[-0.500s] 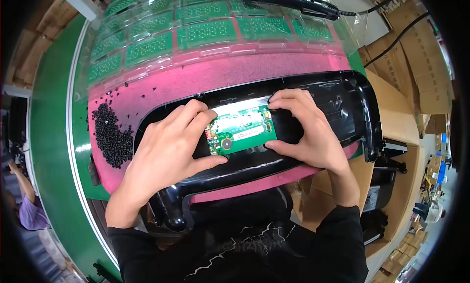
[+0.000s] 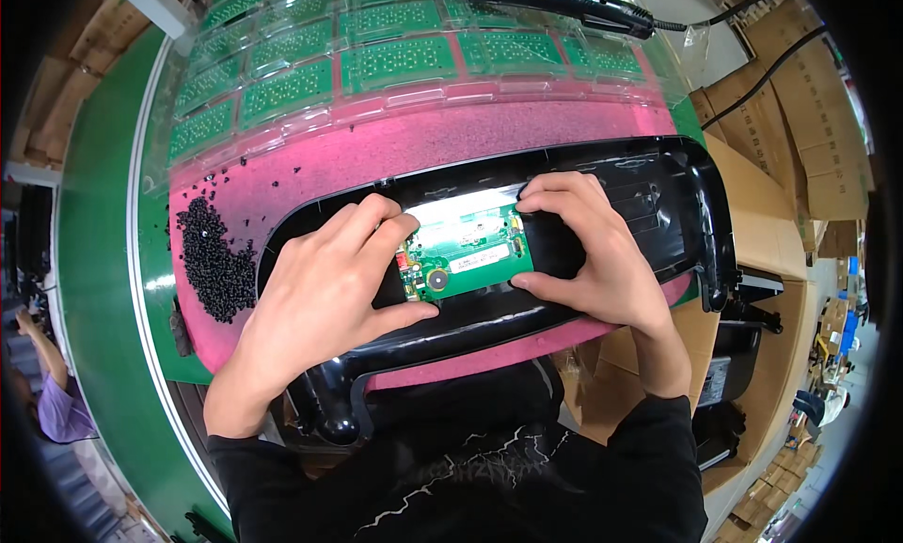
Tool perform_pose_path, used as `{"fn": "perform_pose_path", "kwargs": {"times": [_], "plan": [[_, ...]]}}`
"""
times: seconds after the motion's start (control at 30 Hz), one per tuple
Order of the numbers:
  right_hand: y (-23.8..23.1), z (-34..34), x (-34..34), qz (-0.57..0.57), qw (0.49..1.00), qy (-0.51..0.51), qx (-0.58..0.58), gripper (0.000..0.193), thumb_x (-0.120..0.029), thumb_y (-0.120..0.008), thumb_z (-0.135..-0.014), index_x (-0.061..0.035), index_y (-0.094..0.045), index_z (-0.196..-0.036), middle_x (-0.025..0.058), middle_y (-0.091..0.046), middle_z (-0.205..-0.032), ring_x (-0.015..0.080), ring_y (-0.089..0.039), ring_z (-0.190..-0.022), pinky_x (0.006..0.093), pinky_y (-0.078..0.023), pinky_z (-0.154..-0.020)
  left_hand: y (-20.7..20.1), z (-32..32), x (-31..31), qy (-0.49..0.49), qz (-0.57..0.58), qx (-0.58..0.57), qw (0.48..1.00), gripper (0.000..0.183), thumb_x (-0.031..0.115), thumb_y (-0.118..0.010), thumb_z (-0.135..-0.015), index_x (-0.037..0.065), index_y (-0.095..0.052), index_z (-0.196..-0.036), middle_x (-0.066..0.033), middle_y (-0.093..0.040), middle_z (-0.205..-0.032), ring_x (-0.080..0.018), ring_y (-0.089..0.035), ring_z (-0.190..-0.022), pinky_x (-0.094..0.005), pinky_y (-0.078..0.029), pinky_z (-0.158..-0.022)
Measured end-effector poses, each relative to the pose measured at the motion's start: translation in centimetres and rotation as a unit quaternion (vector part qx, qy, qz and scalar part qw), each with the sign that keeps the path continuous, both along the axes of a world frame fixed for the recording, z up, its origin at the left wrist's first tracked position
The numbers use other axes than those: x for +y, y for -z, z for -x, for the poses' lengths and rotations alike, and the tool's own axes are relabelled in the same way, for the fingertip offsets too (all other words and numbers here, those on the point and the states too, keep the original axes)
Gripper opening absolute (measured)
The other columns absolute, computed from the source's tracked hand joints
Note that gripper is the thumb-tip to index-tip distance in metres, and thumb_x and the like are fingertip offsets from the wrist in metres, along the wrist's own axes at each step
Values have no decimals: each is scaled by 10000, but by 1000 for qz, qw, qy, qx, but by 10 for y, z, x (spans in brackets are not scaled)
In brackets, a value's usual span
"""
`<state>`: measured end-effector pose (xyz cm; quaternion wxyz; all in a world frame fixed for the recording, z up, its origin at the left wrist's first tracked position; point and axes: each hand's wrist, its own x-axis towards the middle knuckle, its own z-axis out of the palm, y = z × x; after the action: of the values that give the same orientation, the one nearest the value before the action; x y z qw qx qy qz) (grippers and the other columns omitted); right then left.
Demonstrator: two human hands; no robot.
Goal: Assemble a circuit board into a plastic electronic housing using an electric screwdriver.
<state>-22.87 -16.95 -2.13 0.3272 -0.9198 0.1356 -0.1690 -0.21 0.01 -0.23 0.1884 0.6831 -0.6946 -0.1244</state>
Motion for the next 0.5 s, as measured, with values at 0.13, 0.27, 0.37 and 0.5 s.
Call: {"fn": "perform_pose_path", "kwargs": {"times": [0.13,0.27,0.37,0.5], "plan": [[-1,-1,1,3,1000,3,4,594,-109,-855,-664,-44,-566,-1179,139,-548,-1221,351,-518,-1125,414,-442,-972,-1,-1,1,8,4,-6,1000,696,365,-869,-625,43,-598,-1180,-85,-580,-1125,-303,-643,-934,-394,-546,-704],[-5,-1,3,10,1000,1,30,643,-109,-855,-662,-46,-541,-1219,158,-526,-1256,350,-494,-1162,417,-432,-994,-4,-2,2,17,0,-16,1000,694,350,-867,-635,29,-593,-1187,-89,-573,-1132,-298,-630,-981,-383,-547,-720],[-24,-6,13,19,997,46,64,799,-91,-868,-652,-60,-475,-1348,122,-610,-1135,260,-594,-1038,369,-477,-911,-2,-5,4,26,13,-7,1000,707,347,-868,-638,21,-584,-1197,-97,-568,-1134,-296,-624,-1002,-377,-547,-728],[-61,-31,-13,-76,992,96,-17,637,-122,-755,-827,-19,-423,-1361,94,-673,-881,195,-650,-750,321,-518,-697,1,-9,7,33,21,4,999,766,415,-859,-648,23,-562,-1235,-94,-557,-1137,-292,-627,-1013,-376,-548,-714]]}}
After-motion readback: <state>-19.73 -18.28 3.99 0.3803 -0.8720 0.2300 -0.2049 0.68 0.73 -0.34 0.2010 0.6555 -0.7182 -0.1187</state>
